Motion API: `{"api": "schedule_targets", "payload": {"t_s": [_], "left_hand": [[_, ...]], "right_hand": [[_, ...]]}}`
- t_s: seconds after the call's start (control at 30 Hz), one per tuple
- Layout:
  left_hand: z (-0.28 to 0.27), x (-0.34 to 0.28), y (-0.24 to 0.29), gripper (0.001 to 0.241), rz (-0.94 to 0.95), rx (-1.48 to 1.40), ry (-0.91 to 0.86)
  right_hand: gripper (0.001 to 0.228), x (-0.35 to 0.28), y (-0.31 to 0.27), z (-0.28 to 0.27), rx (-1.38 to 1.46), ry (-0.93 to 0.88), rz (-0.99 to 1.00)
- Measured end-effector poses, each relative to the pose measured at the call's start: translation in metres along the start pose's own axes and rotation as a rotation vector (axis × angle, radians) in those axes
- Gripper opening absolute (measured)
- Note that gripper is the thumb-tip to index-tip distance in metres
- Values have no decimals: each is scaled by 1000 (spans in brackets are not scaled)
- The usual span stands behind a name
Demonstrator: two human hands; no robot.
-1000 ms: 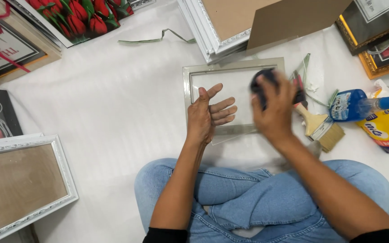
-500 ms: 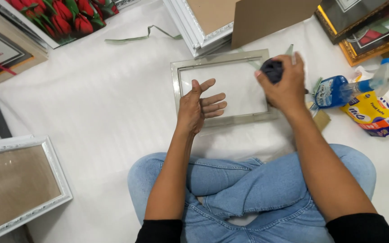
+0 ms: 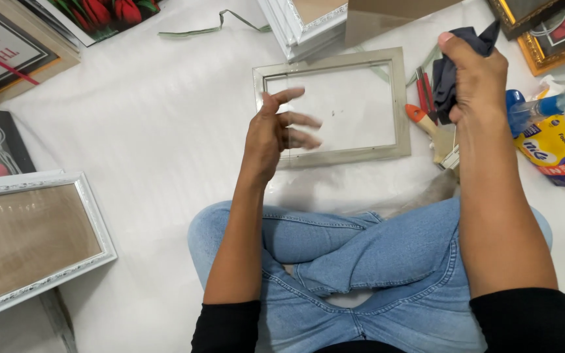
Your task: Cleaning a glass pane and a picture frame using a brush, spray cleaner, and a cloth.
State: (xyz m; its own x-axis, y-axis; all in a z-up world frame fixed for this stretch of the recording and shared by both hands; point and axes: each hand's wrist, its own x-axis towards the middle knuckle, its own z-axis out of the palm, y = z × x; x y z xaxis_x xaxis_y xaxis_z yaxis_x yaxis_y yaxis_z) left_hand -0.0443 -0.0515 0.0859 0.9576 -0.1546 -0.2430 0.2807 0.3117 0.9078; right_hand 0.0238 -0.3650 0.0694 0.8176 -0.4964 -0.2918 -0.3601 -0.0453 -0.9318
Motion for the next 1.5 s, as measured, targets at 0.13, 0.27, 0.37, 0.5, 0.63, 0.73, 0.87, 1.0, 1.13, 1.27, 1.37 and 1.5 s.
{"api": "schedule_targets", "payload": {"t_s": [0.13,0.27,0.37,0.5,0.63,0.73,0.87,1.0,1.13,1.27,1.37,1.5], "left_hand": [[9,-18,-45,51,33,1030,-7],[27,-49,-135,63,-12,1612,-410],[14,-45,-189,66,277,1811,-364],[10,-40,-198,71,453,1805,-301],[10,-38,-192,39,295,1617,-455],[15,-37,-174,13,473,1647,-407],[35,-29,-125,12,596,1500,-91],[31,9,-107,17,566,1613,176],[31,41,-96,18,612,1609,244],[20,43,-76,51,697,1310,262],[-6,33,-75,53,613,1229,359],[-41,8,-81,64,32,1116,550]], "right_hand": [[34,-1,-10,-12,52,6,69],[28,-5,-5,-19,14,0,-42],[29,3,11,-18,-17,2,-252],[36,8,22,-17,-130,31,-474],[35,4,17,-16,-118,24,-498],[32,1,12,-18,-87,-12,-469],[33,3,14,-23,-45,-23,-450],[34,-3,2,-25,13,-25,-399],[31,-1,-1,-26,-50,-17,-374],[33,-2,-4,-25,-54,-32,-351],[31,3,-2,-25,-18,-28,-367],[30,4,-2,-23,23,-58,-355]]}}
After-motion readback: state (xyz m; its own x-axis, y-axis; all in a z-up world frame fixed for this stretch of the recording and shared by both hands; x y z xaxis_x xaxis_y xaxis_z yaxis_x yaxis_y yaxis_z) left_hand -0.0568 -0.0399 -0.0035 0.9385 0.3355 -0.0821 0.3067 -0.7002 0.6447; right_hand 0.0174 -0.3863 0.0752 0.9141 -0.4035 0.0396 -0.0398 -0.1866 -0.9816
